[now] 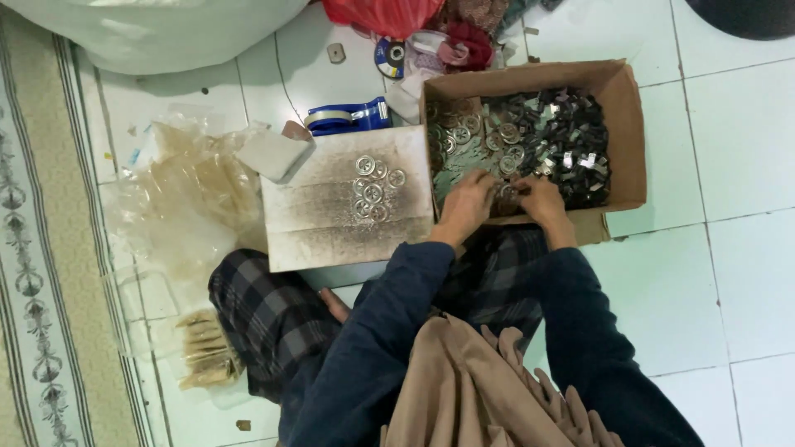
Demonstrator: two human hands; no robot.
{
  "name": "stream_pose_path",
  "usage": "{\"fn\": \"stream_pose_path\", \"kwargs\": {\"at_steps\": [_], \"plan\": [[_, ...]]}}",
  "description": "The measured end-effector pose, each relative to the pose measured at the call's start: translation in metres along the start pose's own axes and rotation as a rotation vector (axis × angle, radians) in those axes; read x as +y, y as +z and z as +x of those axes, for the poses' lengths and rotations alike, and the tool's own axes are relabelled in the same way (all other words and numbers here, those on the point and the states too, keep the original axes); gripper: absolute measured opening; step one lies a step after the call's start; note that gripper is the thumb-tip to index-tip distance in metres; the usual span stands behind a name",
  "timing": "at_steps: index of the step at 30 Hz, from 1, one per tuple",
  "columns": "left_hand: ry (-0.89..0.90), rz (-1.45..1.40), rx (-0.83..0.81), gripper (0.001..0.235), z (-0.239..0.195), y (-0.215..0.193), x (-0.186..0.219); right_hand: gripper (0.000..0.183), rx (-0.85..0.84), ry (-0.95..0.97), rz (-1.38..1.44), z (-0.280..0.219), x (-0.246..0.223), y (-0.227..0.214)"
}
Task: Packaging small decorative metal pieces into plastic bags by hand
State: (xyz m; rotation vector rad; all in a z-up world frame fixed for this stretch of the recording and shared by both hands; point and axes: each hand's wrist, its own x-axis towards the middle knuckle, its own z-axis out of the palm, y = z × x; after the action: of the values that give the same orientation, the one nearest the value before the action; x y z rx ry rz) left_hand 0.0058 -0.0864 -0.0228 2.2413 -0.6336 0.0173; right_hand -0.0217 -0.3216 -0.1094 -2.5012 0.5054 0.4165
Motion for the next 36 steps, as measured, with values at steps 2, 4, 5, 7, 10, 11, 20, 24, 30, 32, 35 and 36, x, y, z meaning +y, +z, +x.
{"fn": "stream_pose_path", "kwargs": {"at_steps": [2, 4, 5, 7, 10, 11, 20, 24, 30, 32, 35, 36], "plan": [[-0.038, 0.067, -0.226, 0.018, 0.01, 0.057, -0.024, 0.044, -0.09, 0.062, -0.089, -0.009, -0.033, -0.01], [-0.077, 0.14, -0.446, 0.023, 0.014, 0.109, -0.05, 0.056, -0.182, 0.117, -0.176, -0.012, -0.048, -0.012], [-0.133, 0.174, -0.505, 0.022, 0.014, 0.132, -0.065, 0.053, -0.197, 0.114, -0.21, -0.009, -0.047, -0.009], [-0.181, 0.205, -0.57, 0.021, 0.014, 0.151, -0.077, 0.051, -0.209, 0.122, -0.244, -0.007, -0.047, -0.007], [-0.239, 0.207, -0.559, 0.034, 0.015, 0.14, -0.073, 0.054, -0.262, 0.139, -0.297, -0.007, -0.051, -0.01], [-0.232, 0.176, -0.553, 0.036, 0.016, 0.137, -0.072, 0.05, -0.268, 0.12, -0.283, -0.009, -0.052, -0.012], [-0.386, -0.062, -0.479, 0.031, 0.016, 0.078, -0.048, 0.026, -0.162, 0.084, 0.007, -0.037, -0.075, -0.041], [-0.52, -0.285, -0.286, 0.029, 0.012, 0.07, -0.063, 0.021, -0.008, 0.022, 0.105, -0.033, -0.064, -0.033], [-0.488, -0.44, -0.086, 0.022, 0.014, 0.036, -0.034, 0.016, 0.19, 0.018, 0.169, -0.038, -0.065, -0.031], [-0.465, -0.433, -0.052, 0.021, 0.014, 0.026, -0.022, 0.015, 0.221, -0.006, 0.21, -0.039, -0.061, -0.029], [-0.424, -0.439, 0.0, 0.021, 0.009, 0.007, -0.008, 0.015, 0.266, -0.059, 0.369, -0.037, -0.052, -0.022], [-0.408, -0.454, 0.019, 0.021, 0.008, -0.001, -0.004, 0.016, 0.277, -0.088, 0.486, -0.035, -0.049, -0.02]]}}
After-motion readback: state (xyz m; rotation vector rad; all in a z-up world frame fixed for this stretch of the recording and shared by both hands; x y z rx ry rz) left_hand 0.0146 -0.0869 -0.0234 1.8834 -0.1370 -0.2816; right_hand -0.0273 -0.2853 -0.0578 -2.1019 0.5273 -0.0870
